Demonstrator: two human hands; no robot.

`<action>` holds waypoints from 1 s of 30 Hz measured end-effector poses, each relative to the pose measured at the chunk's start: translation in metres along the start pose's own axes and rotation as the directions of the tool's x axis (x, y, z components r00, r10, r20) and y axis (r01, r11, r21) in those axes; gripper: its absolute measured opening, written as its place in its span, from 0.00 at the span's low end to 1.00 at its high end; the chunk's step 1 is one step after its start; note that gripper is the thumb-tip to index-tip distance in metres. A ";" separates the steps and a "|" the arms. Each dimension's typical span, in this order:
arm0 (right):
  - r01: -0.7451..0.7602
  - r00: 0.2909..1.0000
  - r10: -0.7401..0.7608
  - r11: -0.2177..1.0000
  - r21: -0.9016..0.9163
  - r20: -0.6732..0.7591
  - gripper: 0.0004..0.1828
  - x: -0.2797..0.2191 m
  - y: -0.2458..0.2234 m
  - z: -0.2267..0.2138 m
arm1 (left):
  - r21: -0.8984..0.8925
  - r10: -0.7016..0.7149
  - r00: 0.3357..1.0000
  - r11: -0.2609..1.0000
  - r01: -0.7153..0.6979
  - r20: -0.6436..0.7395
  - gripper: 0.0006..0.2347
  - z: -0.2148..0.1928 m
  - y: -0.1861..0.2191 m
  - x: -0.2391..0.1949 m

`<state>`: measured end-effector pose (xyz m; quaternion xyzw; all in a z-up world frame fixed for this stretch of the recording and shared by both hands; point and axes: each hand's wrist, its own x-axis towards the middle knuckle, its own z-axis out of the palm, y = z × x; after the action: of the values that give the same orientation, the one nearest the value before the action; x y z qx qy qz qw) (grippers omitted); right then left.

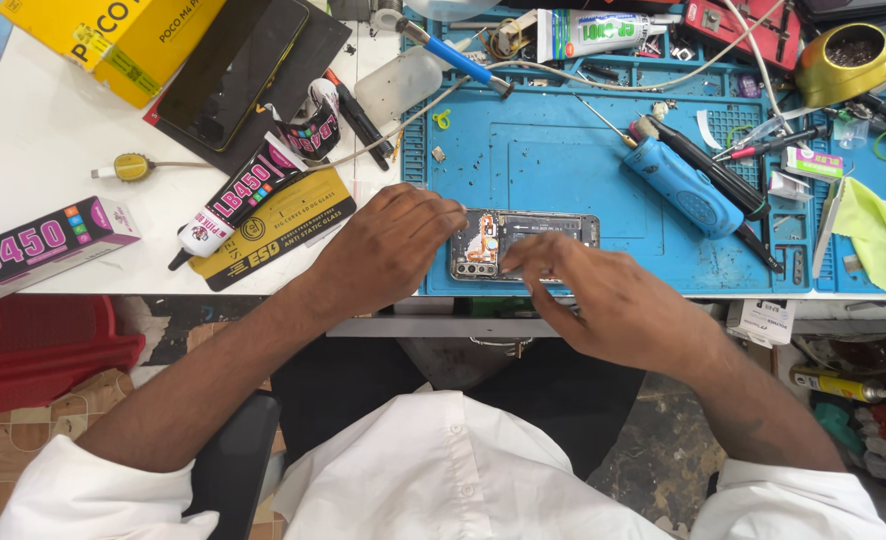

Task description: The person disassembles a smartphone on a blue work mat, using a screwdriver to remove screws and a prying tool to separate internal components. They carefully lift and set aside a metal shielding plate and other parts while working on the exposed circuit board.

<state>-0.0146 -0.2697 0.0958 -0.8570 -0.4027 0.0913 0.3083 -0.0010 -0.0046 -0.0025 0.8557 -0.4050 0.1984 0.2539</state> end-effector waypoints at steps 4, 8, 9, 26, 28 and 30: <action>-0.175 0.984 0.174 0.983 -0.059 -0.026 0.15 -0.001 0.000 0.005 | -0.003 -0.006 1.000 1.000 0.006 0.007 0.14 0.001 -0.001 -0.001; -0.029 0.999 0.028 0.998 0.057 0.032 0.15 -0.003 0.003 0.003 | -0.022 -0.013 1.000 1.000 0.013 -0.005 0.15 0.001 -0.001 -0.002; -0.022 0.999 0.020 0.998 0.059 0.036 0.14 -0.005 0.003 0.004 | -0.029 -0.019 1.000 0.999 0.019 -0.001 0.15 0.002 0.000 -0.003; 0.039 0.913 0.131 0.914 0.404 -0.386 0.19 -0.004 0.022 0.007 | -0.106 0.034 0.998 0.994 -0.039 -0.051 0.12 -0.004 0.003 0.035; 0.061 0.900 0.138 0.898 0.435 -0.413 0.19 -0.005 0.027 0.007 | -0.046 0.069 0.998 0.997 -0.069 -0.007 0.09 0.001 -0.001 0.043; 0.096 0.881 0.147 0.875 0.474 -0.450 0.19 -0.005 0.031 0.006 | 0.031 0.061 0.998 0.998 -0.061 -0.019 0.08 0.006 -0.010 0.052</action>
<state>-0.0007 -0.2863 0.0715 -0.7541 -0.2677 -0.0185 0.5994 0.0392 -0.0338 0.0182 0.8447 -0.4253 0.2207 0.2386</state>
